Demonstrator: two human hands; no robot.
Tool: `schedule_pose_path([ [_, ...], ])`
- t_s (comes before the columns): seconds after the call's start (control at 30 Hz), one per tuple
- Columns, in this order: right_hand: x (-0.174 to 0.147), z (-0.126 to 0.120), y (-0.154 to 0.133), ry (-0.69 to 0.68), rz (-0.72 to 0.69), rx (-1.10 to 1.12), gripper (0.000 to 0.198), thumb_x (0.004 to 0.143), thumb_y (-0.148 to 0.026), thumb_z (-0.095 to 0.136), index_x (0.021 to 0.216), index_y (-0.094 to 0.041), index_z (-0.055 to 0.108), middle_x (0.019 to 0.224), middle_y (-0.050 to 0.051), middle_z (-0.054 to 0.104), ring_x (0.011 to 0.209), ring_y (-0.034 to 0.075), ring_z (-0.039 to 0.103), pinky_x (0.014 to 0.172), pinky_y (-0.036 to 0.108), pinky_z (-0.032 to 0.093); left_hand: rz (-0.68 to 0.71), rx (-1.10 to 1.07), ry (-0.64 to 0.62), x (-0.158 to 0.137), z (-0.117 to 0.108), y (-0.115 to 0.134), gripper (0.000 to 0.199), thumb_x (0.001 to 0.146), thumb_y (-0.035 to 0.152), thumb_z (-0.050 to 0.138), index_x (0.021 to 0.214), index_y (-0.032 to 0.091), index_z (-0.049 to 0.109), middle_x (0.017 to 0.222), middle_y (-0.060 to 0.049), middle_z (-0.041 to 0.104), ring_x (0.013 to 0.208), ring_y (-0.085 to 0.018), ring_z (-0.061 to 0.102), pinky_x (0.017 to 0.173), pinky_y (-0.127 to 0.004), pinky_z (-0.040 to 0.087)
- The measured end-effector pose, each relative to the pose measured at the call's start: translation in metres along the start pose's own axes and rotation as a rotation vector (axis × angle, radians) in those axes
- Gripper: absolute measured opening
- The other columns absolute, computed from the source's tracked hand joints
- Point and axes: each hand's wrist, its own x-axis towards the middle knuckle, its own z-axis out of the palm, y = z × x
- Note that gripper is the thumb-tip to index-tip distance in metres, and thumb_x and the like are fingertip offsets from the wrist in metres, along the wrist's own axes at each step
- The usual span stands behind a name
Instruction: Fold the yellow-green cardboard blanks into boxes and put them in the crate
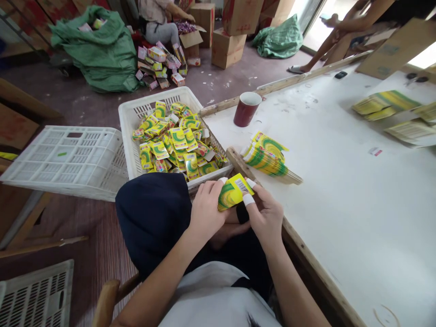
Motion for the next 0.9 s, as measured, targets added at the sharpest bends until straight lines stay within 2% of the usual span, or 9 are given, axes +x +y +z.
schedule_pose_path([
  [0.13, -0.001, 0.002, -0.001, 0.014, -0.009, 0.008, 0.027, 0.085, -0.031, 0.061, 0.109, -0.02, 0.07, 0.103, 0.009, 0.076, 0.091, 0.025, 0.072, 0.076, 0.037, 0.062, -0.005, -0.014, 0.01, 0.0, 0.002, 0.0, 0.051, 0.071, 0.019, 0.071, 0.119, 0.019, 0.053, 0.11, -0.008, 0.063, 0.101, -0.027, 0.06, 0.088, -0.039, 0.052],
  [0.3, -0.003, 0.001, -0.002, -0.021, -0.026, 0.092, 0.033, 0.084, -0.031, 0.06, 0.115, -0.02, 0.068, 0.12, 0.011, 0.071, 0.103, 0.027, 0.07, 0.084, 0.041, 0.06, -0.003, -0.026, 0.011, -0.002, 0.003, 0.001, 0.051, 0.069, 0.014, 0.069, 0.117, 0.019, 0.055, 0.107, -0.008, 0.063, 0.098, -0.026, 0.06, 0.086, -0.038, 0.052],
  [0.37, -0.002, 0.002, -0.002, 0.0, 0.001, 0.044, 0.033, 0.084, -0.033, 0.061, 0.113, -0.02, 0.07, 0.114, 0.009, 0.074, 0.095, 0.027, 0.072, 0.08, 0.039, 0.061, -0.001, -0.025, 0.011, -0.003, 0.004, 0.002, 0.051, 0.069, 0.014, 0.068, 0.118, 0.02, 0.054, 0.107, -0.007, 0.063, 0.098, -0.026, 0.06, 0.086, -0.038, 0.052],
  [0.5, 0.002, 0.003, 0.0, 0.101, 0.023, -0.121, 0.023, 0.084, -0.035, 0.062, 0.096, -0.02, 0.075, 0.086, 0.004, 0.077, 0.068, 0.02, 0.068, 0.062, 0.032, 0.058, -0.001, -0.013, -0.001, -0.002, 0.006, 0.006, 0.052, 0.069, 0.014, 0.066, 0.118, 0.022, 0.054, 0.106, -0.006, 0.063, 0.097, -0.025, 0.06, 0.084, -0.038, 0.052],
  [0.63, 0.003, 0.005, -0.001, 0.092, -0.028, -0.179, 0.021, 0.086, -0.031, 0.057, 0.084, -0.021, 0.076, 0.072, 0.001, 0.072, 0.06, 0.017, 0.062, 0.056, 0.028, 0.052, -0.011, 0.003, -0.01, -0.004, 0.008, 0.007, 0.05, 0.069, 0.015, 0.067, 0.117, 0.021, 0.055, 0.104, -0.007, 0.063, 0.095, -0.026, 0.06, 0.082, -0.038, 0.053],
  [0.7, 0.005, 0.007, -0.002, 0.076, -0.037, -0.178, 0.023, 0.088, -0.03, 0.055, 0.082, -0.021, 0.075, 0.073, 0.002, 0.072, 0.062, 0.017, 0.063, 0.058, 0.029, 0.052, -0.02, 0.005, -0.019, -0.006, 0.01, 0.007, 0.051, 0.069, 0.015, 0.068, 0.118, 0.02, 0.055, 0.104, -0.007, 0.063, 0.095, -0.026, 0.06, 0.082, -0.039, 0.053],
  [0.8, 0.011, 0.005, 0.0, -0.022, -0.063, -0.176, 0.026, 0.09, -0.032, 0.051, 0.089, -0.021, 0.075, 0.08, 0.005, 0.074, 0.072, 0.02, 0.068, 0.065, 0.032, 0.055, -0.035, -0.016, -0.071, -0.005, 0.012, 0.002, 0.055, 0.069, 0.017, 0.069, 0.121, 0.021, 0.052, 0.107, -0.007, 0.062, 0.098, -0.026, 0.061, 0.086, -0.04, 0.053],
  [0.9, 0.026, -0.009, 0.007, -0.084, -0.106, -0.188, 0.029, 0.09, -0.036, 0.05, 0.101, -0.02, 0.072, 0.097, 0.008, 0.076, 0.09, 0.024, 0.071, 0.079, 0.038, 0.057, -0.088, -0.027, -0.08, 0.015, 0.003, -0.015, 0.058, 0.069, 0.019, 0.072, 0.123, 0.02, 0.05, 0.11, -0.009, 0.062, 0.105, -0.029, 0.061, 0.092, -0.045, 0.051],
])
